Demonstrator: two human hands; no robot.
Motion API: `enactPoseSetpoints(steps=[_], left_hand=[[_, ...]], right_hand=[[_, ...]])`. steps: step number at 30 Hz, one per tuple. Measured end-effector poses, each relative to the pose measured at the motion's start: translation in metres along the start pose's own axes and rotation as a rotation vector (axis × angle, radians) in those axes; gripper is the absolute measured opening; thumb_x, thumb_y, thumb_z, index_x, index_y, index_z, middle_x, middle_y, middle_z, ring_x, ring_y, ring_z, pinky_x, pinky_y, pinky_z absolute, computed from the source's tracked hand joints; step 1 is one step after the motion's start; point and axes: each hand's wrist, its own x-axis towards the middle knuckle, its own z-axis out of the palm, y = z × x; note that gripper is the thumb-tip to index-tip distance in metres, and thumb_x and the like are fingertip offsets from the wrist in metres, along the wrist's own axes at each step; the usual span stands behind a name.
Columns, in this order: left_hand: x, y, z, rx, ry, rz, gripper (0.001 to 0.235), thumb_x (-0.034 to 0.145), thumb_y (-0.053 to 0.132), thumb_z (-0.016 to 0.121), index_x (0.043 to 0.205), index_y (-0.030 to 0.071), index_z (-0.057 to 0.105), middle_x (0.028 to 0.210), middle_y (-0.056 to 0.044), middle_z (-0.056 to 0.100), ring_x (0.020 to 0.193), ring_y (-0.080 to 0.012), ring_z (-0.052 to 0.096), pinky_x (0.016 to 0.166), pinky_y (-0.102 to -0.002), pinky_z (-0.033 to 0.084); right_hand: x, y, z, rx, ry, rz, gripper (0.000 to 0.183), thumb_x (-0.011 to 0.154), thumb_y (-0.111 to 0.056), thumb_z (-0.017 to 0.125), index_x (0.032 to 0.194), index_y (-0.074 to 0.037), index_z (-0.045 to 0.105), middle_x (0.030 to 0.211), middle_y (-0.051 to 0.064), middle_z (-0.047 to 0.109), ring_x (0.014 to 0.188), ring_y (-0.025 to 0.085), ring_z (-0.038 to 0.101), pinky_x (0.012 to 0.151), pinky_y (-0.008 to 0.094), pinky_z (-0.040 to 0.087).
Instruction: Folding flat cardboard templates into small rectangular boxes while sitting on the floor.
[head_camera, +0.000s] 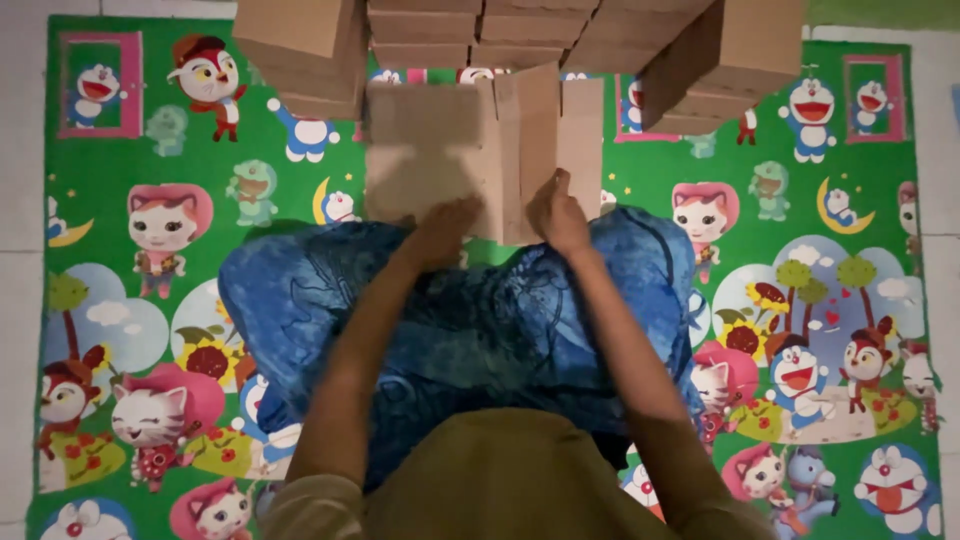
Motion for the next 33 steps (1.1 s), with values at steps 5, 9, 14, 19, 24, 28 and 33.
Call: enactPoseSetpoints(steps=[5,9,14,19,24,28,33], left_hand=[[0.007,0.004,-0.016,-0.007,-0.044,-0.144,0.066,0.100,0.047,0.051,0.155,0.010,0.048,0.161,-0.018,0.040,0.144,-0.0461,0.037,0.112,-0.063,0.026],[0.020,0.004,-0.035,-0.037,-0.023,-0.342,0.082,0.092,0.068,0.058,0.154,0.015,0.049,0.152,-0.014,0.050,0.137,-0.0429,0.047,0.103,-0.063,0.034],[0.027,-0.002,-0.058,-0.027,-0.070,-0.426,0.100,0.085,0.074,0.066,0.159,0.012,0.041,0.159,-0.018,0.042,0.147,-0.0456,0.037,0.115,-0.066,0.028],[0.024,-0.009,-0.044,-0.042,-0.097,-0.403,0.076,0.096,0.049,0.060,0.161,0.017,0.039,0.161,-0.017,0.041,0.148,-0.0449,0.035,0.116,-0.067,0.028],[0.028,0.000,-0.069,0.075,-0.095,-0.350,0.070,0.092,0.039,0.068,0.154,0.014,0.048,0.150,-0.015,0.052,0.143,-0.0401,0.043,0.117,-0.058,0.034],[0.019,-0.006,-0.058,0.026,-0.152,-0.354,0.096,0.072,0.023,0.083,0.158,0.015,0.042,0.155,-0.017,0.047,0.146,-0.0408,0.038,0.121,-0.057,0.029],[0.031,0.010,-0.084,0.000,-0.041,-0.366,0.062,0.094,0.017,0.070,0.152,0.012,0.050,0.150,-0.017,0.052,0.143,-0.0401,0.044,0.118,-0.057,0.032]], right_hand=[[0.057,0.057,0.049,1.172,0.051,0.298,0.066,0.098,-0.018,0.053,0.159,-0.010,0.028,0.124,0.020,0.061,0.091,0.030,0.072,0.066,0.045,0.064],[0.062,0.080,0.063,1.517,0.084,0.401,0.049,0.094,-0.013,0.061,0.141,-0.009,0.051,0.111,0.010,0.065,0.094,0.029,0.070,0.078,0.042,0.062],[0.083,0.099,0.077,1.645,0.152,0.420,0.045,0.102,-0.017,0.065,0.145,-0.020,0.054,0.133,0.010,0.062,0.116,0.027,0.069,0.095,0.041,0.060],[0.049,0.067,0.055,1.381,0.051,0.246,0.055,0.106,-0.014,0.048,0.160,-0.024,0.039,0.160,0.008,0.042,0.136,0.032,0.055,0.106,0.064,0.043],[0.025,0.046,0.050,1.120,0.097,0.251,0.047,0.100,-0.020,0.066,0.146,-0.024,0.060,0.164,0.017,0.034,0.148,0.043,0.037,0.118,0.054,0.038],[0.034,0.061,0.065,1.227,0.305,0.188,0.043,0.099,-0.013,0.069,0.141,-0.019,0.064,0.132,0.018,0.065,0.116,0.030,0.068,0.097,0.046,0.059],[0.041,0.083,0.070,1.327,0.389,0.198,0.044,0.100,-0.012,0.064,0.144,-0.014,0.060,0.115,0.012,0.072,0.094,0.019,0.074,0.081,0.037,0.066]])
